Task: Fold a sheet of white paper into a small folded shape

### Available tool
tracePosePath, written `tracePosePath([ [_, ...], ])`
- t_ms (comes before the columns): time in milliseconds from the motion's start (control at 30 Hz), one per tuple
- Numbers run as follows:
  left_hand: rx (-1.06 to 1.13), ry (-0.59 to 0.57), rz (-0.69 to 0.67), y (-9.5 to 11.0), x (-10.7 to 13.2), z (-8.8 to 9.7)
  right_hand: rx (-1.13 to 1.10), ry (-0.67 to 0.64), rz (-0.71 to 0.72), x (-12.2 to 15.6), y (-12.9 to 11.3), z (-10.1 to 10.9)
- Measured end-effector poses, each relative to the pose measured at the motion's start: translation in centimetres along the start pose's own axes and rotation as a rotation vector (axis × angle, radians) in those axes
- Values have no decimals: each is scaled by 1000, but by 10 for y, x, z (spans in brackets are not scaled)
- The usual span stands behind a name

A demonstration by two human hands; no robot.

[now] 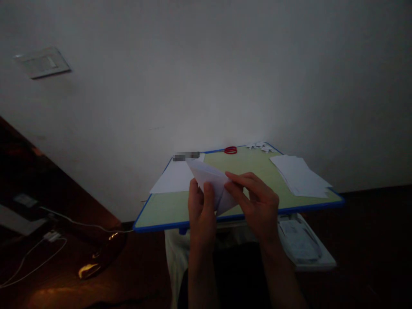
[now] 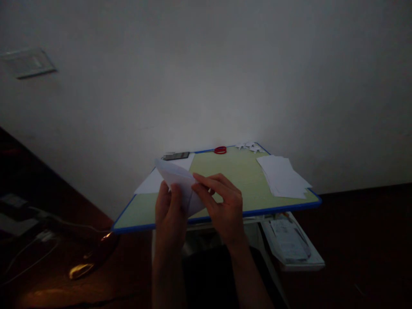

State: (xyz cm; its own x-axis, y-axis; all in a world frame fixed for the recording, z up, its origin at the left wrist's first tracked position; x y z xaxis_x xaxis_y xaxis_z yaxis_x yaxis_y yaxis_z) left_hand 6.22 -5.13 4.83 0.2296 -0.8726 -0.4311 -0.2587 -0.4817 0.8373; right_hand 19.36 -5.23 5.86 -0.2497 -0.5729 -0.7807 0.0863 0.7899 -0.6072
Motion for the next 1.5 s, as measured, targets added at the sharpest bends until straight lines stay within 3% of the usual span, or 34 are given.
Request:
tracePosePath([
  [600,-115,45,-66,5,0,-7,-78,13,-26,-1,3,2],
  [767,-129,-63,-88,11,0,-2,-60,24,-49,-5,6,11],
  [867,-129,-105,-83,12,-1,2,-70,-21,-56,-6,7,17],
  [1000,-39,-51,-58,4,-1,2,-76,-114,-24,-6,6,18],
  [1100,85,-22,32,-5,1,3,-73,-150,14,-6,5,18],
  [1233,204,-114,118,-7,2,6,-50,-152,24,-6,7,19],
  [1400,359,-281,113,-3,1,3,-81,-201,-11,-6,9,20],
  [1500,398,-307,101,-1,0,-1,-102,-235,12,-6,7,19],
])
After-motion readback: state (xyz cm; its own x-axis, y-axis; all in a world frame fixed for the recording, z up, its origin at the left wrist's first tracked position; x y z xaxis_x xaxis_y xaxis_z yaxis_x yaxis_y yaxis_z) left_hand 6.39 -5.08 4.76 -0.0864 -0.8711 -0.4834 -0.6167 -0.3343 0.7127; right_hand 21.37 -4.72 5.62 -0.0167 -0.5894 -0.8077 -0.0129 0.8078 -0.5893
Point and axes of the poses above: each hand's wrist, its own x-axis away from the middle knuckle, its own z-axis out of the back of the hand, y = z × x, the point moved 3 cm from there along -x, towards the middle knuckle, and after that the axes turned 2 degrees about x, right-handed, at the moved point
